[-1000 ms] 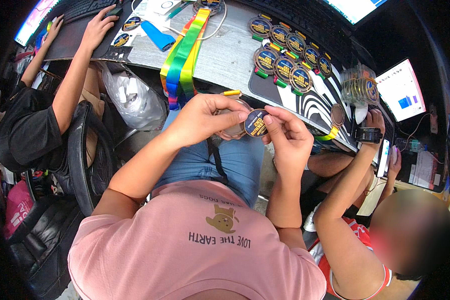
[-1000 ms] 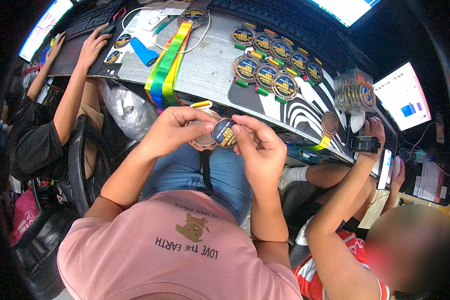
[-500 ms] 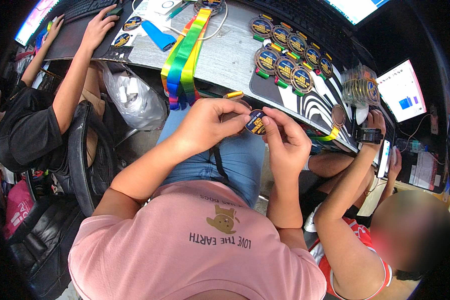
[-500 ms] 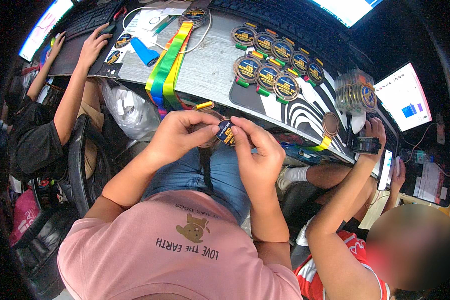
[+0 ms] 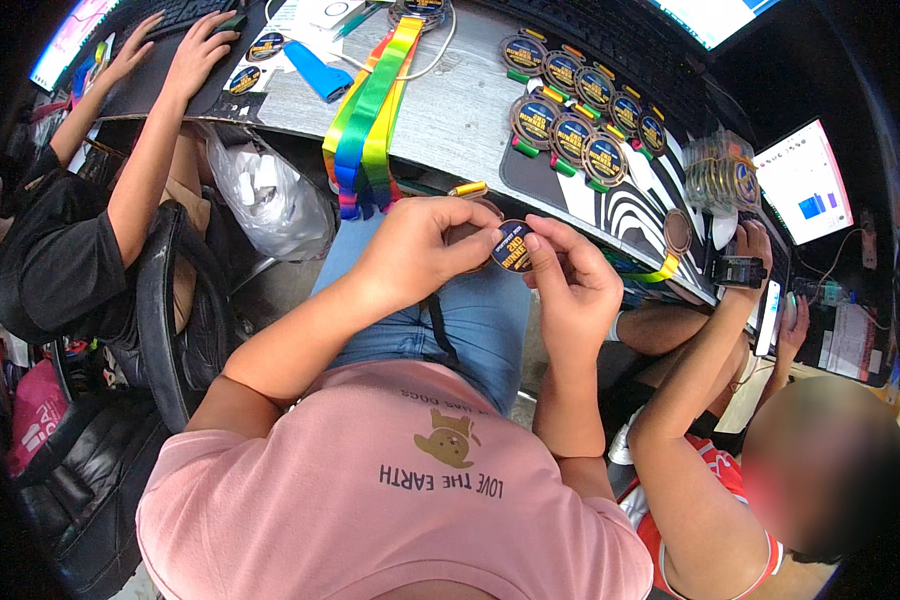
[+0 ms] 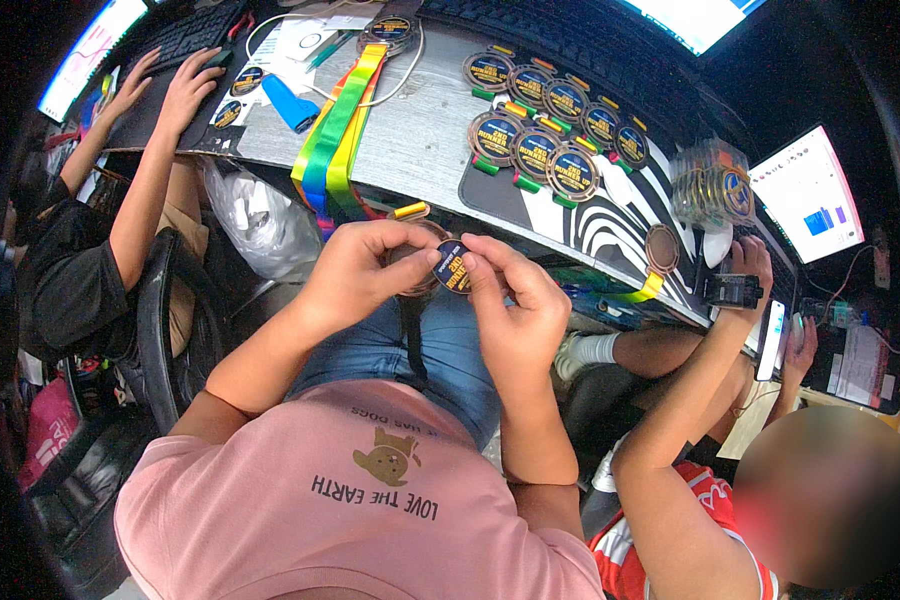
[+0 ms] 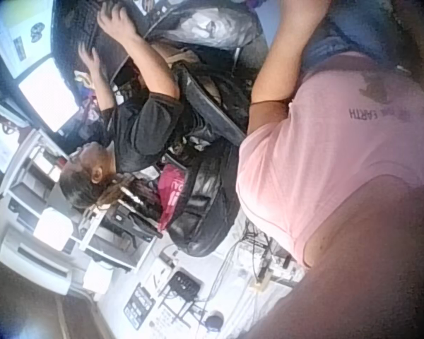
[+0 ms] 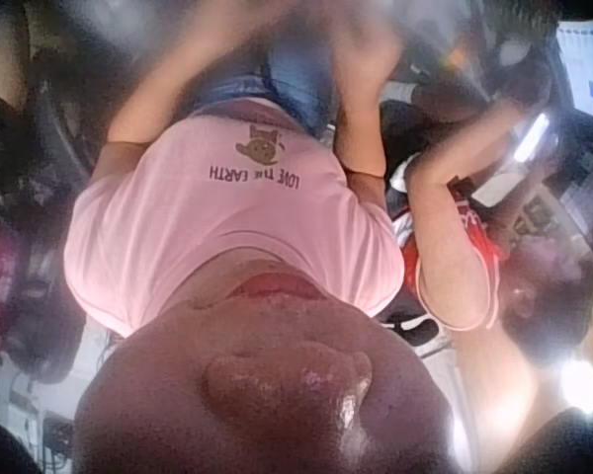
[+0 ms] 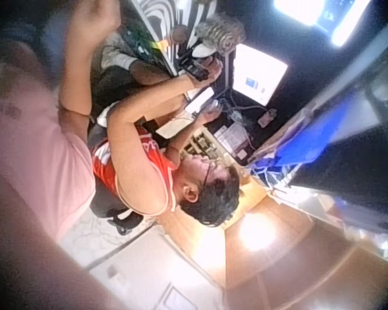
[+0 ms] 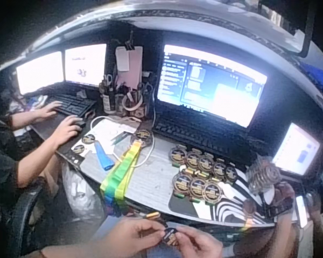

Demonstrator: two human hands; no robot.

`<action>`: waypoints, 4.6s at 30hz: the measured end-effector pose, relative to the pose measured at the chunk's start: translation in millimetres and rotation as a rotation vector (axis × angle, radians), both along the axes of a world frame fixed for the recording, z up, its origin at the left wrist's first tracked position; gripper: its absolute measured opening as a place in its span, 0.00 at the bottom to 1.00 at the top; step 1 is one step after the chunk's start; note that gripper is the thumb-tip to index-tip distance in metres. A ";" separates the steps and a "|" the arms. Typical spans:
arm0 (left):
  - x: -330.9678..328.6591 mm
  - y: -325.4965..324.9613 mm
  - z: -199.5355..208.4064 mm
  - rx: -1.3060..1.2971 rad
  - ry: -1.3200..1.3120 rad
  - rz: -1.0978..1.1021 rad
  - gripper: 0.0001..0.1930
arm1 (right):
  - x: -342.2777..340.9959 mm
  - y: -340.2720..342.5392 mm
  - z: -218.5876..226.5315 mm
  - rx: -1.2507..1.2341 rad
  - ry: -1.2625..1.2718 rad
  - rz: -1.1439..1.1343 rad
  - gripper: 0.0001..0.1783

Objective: The person assembles medals by attaching circular metal medallions to colorful ribbons. They repeatedly pick up a medallion and a ribbon, thread the ribbon through the medallion, and place the assembled medal on the desk. The person also handles small plastic bags and places some medals inside them.

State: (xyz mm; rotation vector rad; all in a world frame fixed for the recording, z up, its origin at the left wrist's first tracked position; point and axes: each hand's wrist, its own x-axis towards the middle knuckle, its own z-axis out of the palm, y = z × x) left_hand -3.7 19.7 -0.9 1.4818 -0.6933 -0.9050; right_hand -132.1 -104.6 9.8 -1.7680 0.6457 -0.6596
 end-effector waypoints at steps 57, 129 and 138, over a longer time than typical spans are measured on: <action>18.2 6.4 -23.0 -0.115 1.028 -0.269 0.18 | 1.0 -19.8 -21.5 0.578 -0.110 0.266 0.06; 6.7 5.5 53.3 -0.075 0.149 -0.097 0.64 | 7.3 -0.7 26.7 -0.912 -0.344 0.303 0.07; 8.7 10.4 56.5 -0.151 0.230 -0.157 0.54 | 8.7 -0.7 25.1 -0.886 -0.333 0.295 0.09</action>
